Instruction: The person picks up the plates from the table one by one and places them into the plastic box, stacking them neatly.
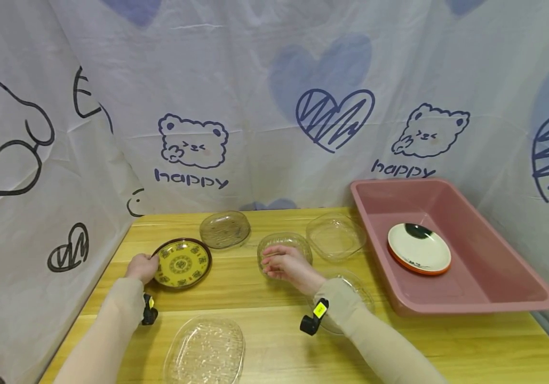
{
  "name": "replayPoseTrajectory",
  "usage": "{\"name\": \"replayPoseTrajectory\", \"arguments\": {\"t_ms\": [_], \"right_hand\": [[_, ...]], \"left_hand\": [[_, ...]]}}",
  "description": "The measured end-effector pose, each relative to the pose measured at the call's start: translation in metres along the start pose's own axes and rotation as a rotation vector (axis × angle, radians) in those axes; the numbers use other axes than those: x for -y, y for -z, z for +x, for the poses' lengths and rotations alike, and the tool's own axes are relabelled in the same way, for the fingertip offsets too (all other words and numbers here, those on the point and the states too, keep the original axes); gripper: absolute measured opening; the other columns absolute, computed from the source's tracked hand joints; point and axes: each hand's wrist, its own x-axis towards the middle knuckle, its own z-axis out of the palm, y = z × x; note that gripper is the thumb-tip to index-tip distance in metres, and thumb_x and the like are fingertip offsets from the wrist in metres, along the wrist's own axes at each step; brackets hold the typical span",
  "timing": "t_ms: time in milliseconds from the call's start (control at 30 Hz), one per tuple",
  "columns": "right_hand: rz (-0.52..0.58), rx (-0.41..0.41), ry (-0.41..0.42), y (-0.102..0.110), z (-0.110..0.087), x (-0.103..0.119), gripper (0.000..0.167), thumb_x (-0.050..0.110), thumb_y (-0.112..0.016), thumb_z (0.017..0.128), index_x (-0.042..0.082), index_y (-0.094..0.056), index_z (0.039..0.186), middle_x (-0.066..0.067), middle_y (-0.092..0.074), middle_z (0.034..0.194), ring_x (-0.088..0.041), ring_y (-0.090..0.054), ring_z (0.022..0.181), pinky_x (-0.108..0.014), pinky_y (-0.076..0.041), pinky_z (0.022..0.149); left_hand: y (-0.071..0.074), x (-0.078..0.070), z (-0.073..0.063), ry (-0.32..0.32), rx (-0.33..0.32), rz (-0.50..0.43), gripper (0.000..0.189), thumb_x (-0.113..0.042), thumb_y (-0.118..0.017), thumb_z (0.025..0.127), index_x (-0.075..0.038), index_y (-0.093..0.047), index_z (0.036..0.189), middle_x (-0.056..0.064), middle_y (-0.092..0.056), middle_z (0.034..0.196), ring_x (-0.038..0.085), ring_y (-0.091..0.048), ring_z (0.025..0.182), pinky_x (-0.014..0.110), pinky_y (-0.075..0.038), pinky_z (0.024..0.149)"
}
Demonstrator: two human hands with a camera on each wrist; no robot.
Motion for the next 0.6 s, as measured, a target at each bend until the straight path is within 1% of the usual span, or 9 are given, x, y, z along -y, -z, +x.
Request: {"name": "replayPoseTrajectory", "arguments": {"t_ms": [100,167,233,267,333,367,400,500,600], "right_hand": [[0.002,-0.006,-0.005,-0.001,0.000,-0.001,0.040,-0.006,-0.049,0.092,-0.010,-0.052,0.132,-0.008,-0.064,0.099,-0.011,-0.063,0.078,-0.019,-0.055,0.071],[-0.004,-0.007,-0.003,-0.003,0.000,-0.001,0.039,-0.006,-0.049,0.093,-0.010,-0.053,0.132,-0.009,-0.065,0.100,-0.011,-0.063,0.077,-0.019,-0.055,0.071],[-0.006,-0.004,-0.004,-0.006,0.001,-0.002,0.040,-0.007,-0.049,0.092,-0.011,-0.053,0.131,-0.009,-0.065,0.099,-0.011,-0.062,0.076,-0.019,-0.054,0.071],[-0.009,-0.003,-0.003,-0.007,0.001,-0.003,0.040,-0.007,-0.049,0.091,-0.011,-0.053,0.131,-0.010,-0.064,0.099,-0.011,-0.062,0.076,-0.020,-0.054,0.071],[-0.018,0.000,0.000,-0.010,0.002,-0.004,0.040,-0.008,-0.049,0.091,-0.011,-0.053,0.130,-0.009,-0.064,0.098,-0.010,-0.061,0.075,-0.020,-0.054,0.071],[-0.020,0.001,-0.001,-0.011,0.002,-0.004,0.040,-0.007,-0.049,0.091,-0.011,-0.053,0.131,-0.009,-0.064,0.098,-0.010,-0.061,0.075,-0.020,-0.054,0.071],[-0.021,0.001,-0.002,-0.013,0.003,-0.005,0.039,-0.007,-0.049,0.092,-0.011,-0.053,0.130,-0.008,-0.063,0.097,-0.010,-0.061,0.075,-0.020,-0.054,0.071],[-0.024,0.009,-0.006,-0.016,0.004,-0.006,0.039,-0.006,-0.048,0.093,-0.011,-0.053,0.131,-0.006,-0.063,0.096,-0.010,-0.061,0.075,-0.020,-0.054,0.072],[-0.023,0.019,-0.011,-0.018,0.004,-0.007,0.039,-0.006,-0.049,0.093,-0.012,-0.052,0.132,-0.004,-0.062,0.094,-0.010,-0.062,0.075,-0.020,-0.054,0.071]], "left_hand": [[-0.002,-0.003,-0.002,0.031,0.004,-0.109,0.062,-0.028,-0.026,0.105,0.020,-0.036,0.142,0.041,-0.041,0.142,0.049,-0.048,0.126,0.053,-0.048,0.105],[-0.003,-0.004,-0.001,0.048,0.004,-0.188,0.063,-0.029,-0.025,0.106,0.020,-0.033,0.144,0.041,-0.040,0.141,0.046,-0.049,0.125,0.051,-0.049,0.106],[-0.005,-0.004,0.000,0.060,0.001,-0.265,0.063,-0.029,-0.025,0.106,0.021,-0.033,0.143,0.039,-0.043,0.135,0.038,-0.057,0.112,0.044,-0.056,0.097],[-0.006,-0.004,0.001,0.066,0.002,-0.298,0.062,-0.029,-0.026,0.106,0.020,-0.034,0.143,0.037,-0.044,0.131,0.032,-0.061,0.103,0.040,-0.059,0.089],[-0.006,-0.003,0.002,0.074,0.017,-0.359,0.062,-0.029,-0.026,0.106,0.020,-0.032,0.143,0.033,-0.046,0.125,0.022,-0.062,0.088,0.034,-0.061,0.076],[-0.007,-0.002,0.002,0.079,0.027,-0.386,0.062,-0.029,-0.026,0.106,0.020,-0.031,0.144,0.032,-0.045,0.124,0.019,-0.061,0.084,0.032,-0.061,0.071],[-0.007,-0.002,0.002,0.084,0.036,-0.403,0.062,-0.029,-0.026,0.106,0.020,-0.029,0.145,0.032,-0.044,0.125,0.017,-0.060,0.083,0.032,-0.062,0.070],[-0.007,-0.003,0.001,0.090,0.075,-0.440,0.064,-0.029,-0.026,0.107,0.018,-0.020,0.151,0.037,-0.038,0.137,0.024,-0.063,0.093,0.037,-0.063,0.078],[-0.007,-0.003,-0.001,0.100,0.097,-0.446,0.067,-0.030,-0.027,0.108,0.017,-0.013,0.154,0.038,-0.033,0.145,0.029,-0.062,0.103,0.037,-0.063,0.082]]}}
